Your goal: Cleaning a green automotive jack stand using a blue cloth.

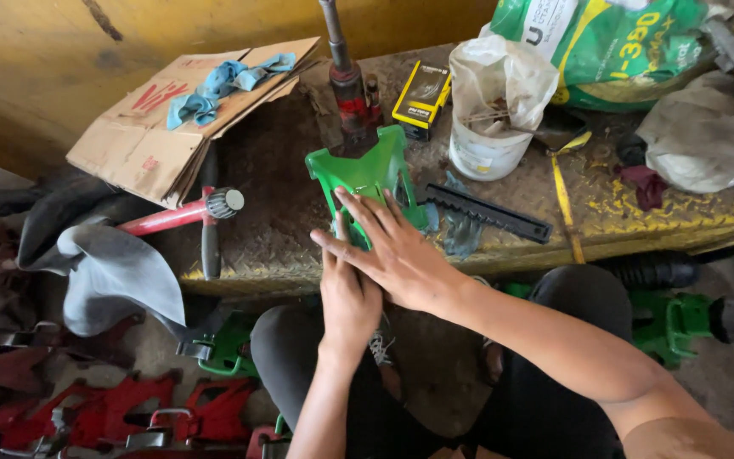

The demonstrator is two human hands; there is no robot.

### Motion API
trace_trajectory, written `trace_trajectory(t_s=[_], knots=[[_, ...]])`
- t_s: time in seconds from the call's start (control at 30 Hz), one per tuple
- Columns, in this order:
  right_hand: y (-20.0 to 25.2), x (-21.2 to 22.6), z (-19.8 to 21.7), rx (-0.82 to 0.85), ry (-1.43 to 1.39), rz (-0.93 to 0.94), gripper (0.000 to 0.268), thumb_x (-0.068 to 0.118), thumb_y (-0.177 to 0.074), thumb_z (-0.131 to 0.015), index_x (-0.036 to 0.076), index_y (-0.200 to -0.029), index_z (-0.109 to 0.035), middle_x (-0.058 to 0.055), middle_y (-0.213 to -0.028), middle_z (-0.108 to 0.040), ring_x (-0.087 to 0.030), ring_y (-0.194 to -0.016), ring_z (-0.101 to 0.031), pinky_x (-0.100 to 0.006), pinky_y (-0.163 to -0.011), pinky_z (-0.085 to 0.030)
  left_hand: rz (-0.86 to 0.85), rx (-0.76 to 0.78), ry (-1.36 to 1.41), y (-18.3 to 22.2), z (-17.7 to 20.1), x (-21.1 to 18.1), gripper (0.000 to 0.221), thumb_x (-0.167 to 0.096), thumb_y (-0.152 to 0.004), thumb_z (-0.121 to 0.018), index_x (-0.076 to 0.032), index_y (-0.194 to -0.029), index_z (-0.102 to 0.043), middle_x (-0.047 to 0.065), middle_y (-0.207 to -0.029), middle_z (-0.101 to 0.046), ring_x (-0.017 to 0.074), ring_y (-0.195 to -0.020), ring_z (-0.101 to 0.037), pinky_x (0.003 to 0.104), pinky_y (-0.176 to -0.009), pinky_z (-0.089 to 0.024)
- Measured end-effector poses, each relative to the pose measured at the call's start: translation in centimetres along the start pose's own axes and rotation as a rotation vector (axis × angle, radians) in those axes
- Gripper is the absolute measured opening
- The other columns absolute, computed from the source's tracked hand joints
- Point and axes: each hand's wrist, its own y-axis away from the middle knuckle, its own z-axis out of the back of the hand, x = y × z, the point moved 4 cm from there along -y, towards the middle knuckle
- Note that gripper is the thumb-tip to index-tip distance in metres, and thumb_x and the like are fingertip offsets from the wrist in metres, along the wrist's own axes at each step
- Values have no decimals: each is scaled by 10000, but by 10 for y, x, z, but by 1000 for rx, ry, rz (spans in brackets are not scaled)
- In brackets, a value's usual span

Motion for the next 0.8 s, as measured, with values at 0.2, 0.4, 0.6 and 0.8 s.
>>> trace_trajectory(t_s=[0.2, 0.4, 0.6, 0.8], knots=[[-3, -1, 10, 17, -109, 17, 1012, 67, -761, -716, 334, -1607, -230, -254, -1660, -152, -490, -1492, -323, -685, -1209, -249, 329, 147, 17, -23, -6, 15, 693, -49, -903, -562, 62, -1535, -300, 383, -1286, -555, 525, -1048, -610, 543, -803, -525], [3, -1, -3, 12, -10, 17, 944, 71, -837, -718, 315, -1626, -260, -238, -1669, -164, -462, -1486, -326, -677, -1206, -267, 332, 66, 150, 19, -8, 23, 405, -18, -944, -494, 90, -1333, -533, 336, -1102, -678, 490, -1033, -671, 480, -838, -561], [-2, 2, 10, 155, 45, 17, 1022, 152, -727, -793, 274, -1608, -288, -250, -1650, -170, -457, -1469, -316, -660, -1193, -264, 334, 120, 347, 20, 12, 17, 316, -27, -995, -508, 111, -1273, -564, 308, -1108, -703, 427, -1035, -720, 452, -889, -538], [1, 0, 6, 58, -26, 47, 754, 341, -756, -838, 78, -1404, -554, -250, -1593, -293, -441, -1473, -303, -675, -1197, -237, 260, 146, -34, 18, 20, 21, 218, -68, -973, -597, 104, -1104, -624, 296, -971, -677, 440, -893, -663, 460, -774, -516]])
